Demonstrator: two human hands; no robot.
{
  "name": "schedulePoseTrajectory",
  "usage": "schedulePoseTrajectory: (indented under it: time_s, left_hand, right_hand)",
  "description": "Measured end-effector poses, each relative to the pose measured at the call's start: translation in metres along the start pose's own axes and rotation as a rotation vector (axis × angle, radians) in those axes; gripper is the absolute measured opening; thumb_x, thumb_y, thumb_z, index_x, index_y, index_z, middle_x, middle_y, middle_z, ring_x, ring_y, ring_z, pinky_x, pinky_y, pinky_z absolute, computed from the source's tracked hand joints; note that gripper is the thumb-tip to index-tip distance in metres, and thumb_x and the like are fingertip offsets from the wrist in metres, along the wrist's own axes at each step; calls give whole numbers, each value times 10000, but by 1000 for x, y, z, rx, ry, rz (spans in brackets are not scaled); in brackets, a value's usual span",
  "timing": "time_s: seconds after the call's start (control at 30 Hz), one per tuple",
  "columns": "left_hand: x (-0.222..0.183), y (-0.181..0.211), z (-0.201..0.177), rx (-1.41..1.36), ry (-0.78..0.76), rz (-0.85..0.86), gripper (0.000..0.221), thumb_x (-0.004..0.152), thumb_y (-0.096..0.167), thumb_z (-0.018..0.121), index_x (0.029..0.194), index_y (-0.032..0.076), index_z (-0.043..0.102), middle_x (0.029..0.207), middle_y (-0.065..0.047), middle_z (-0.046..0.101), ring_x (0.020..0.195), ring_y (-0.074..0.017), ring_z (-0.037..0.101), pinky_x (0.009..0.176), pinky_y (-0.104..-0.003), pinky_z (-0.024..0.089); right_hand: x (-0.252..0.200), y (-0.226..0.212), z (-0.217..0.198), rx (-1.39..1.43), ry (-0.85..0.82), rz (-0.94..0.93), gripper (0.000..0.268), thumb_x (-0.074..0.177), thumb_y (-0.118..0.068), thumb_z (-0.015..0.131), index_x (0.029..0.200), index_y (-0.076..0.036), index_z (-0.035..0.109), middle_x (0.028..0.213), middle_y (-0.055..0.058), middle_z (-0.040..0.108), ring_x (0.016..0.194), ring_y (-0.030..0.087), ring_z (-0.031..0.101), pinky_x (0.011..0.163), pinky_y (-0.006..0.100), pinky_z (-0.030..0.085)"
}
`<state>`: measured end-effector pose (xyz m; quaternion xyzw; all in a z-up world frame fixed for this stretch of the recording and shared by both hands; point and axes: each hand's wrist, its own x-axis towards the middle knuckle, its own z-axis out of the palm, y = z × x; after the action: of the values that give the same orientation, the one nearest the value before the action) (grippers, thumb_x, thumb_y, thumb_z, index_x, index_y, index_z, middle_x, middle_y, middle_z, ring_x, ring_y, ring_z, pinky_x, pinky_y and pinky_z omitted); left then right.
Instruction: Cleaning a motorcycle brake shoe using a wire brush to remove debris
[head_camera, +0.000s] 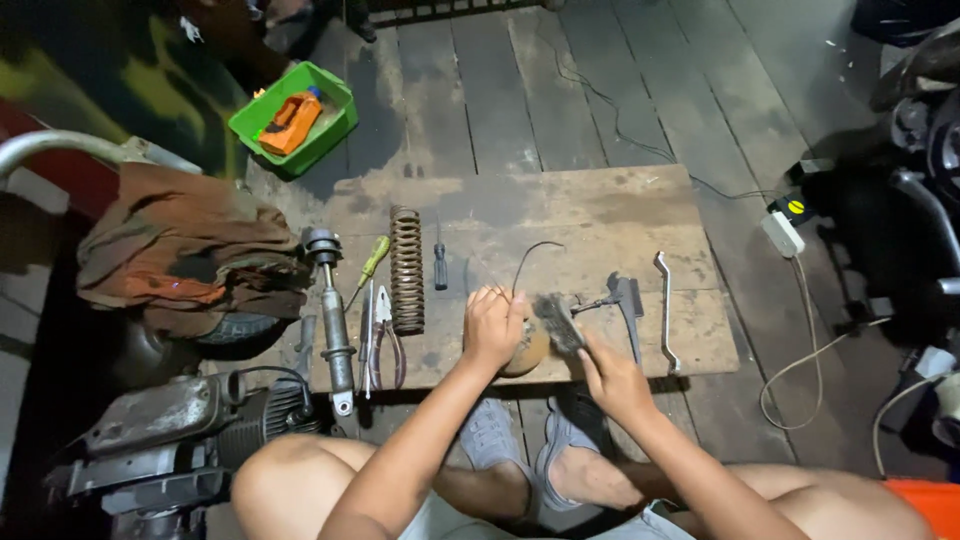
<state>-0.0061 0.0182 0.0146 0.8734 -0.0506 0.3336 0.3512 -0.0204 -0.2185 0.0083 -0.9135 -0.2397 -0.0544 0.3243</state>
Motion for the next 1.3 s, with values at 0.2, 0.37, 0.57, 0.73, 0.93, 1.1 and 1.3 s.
schedulePoseTrajectory:
  time_s: [0.2, 0.37, 0.57, 0.73, 0.93, 1.1, 1.3]
  left_hand:
    - [1, 11, -4, 28, -9, 9, 332, 1034, 269, 539, 740, 119, 578, 629, -96, 523, 661, -357, 606, 646, -455, 482]
    - [3, 9, -5, 43, 10, 26, 344, 1043, 279, 541, 739, 123, 583, 629, -85, 519, 652, -343, 601, 651, -435, 484]
    - [0, 7, 2, 45, 12, 15, 378, 1049, 297, 533, 717, 118, 554, 623, -92, 495, 648, -352, 589, 642, -442, 476]
    - [-2, 9, 0, 64, 22, 5, 370, 1030, 293, 554, 697, 132, 537, 617, -81, 478, 646, -337, 579, 642, -431, 472]
    - [-3, 10, 0, 44, 13, -41, 340, 1047, 265, 521, 752, 104, 570, 647, -101, 504, 680, -367, 591, 646, -449, 475]
    - [-7, 13, 4, 103, 36, -45, 335, 1032, 284, 550, 737, 125, 570, 637, -89, 505, 677, -343, 592, 665, -429, 487]
    - [-3, 21, 2, 147, 57, -101, 362, 1029, 275, 543, 708, 107, 538, 636, -114, 508, 684, -375, 598, 664, -470, 476]
  right_hand:
    - [-18, 25, -8, 136, -146, 141, 387, 975, -204, 599, 1343, -124, 688, 1104, 198, 767, 962, 369, 747, 775, 473, 633]
    - [-12, 37, 2, 258, -46, 107, 490, 882, -122, 671, 1369, -180, 682, 993, 149, 801, 937, 338, 753, 749, 444, 631]
    - [13, 4, 8, 147, 57, -75, 508, 889, -75, 652, 1393, -141, 648, 1099, 204, 758, 985, 368, 727, 777, 464, 613]
    - [-14, 27, 9, -35, -25, -95, 625, 880, -131, 630, 1479, -301, 571, 1110, 92, 778, 965, 269, 754, 794, 398, 629]
    - [-23, 44, -5, -140, -125, -106, 658, 863, -157, 610, 1487, -348, 533, 1091, 98, 776, 913, 331, 751, 760, 460, 631]
    - [-1, 44, 24, -273, 96, -214, 648, 865, -201, 641, 1486, -361, 551, 1097, -32, 761, 905, 158, 740, 724, 306, 611]
    - [-6, 29, 8, -256, -7, -237, 689, 884, -127, 575, 1540, -317, 482, 989, 36, 762, 809, 240, 740, 636, 371, 606]
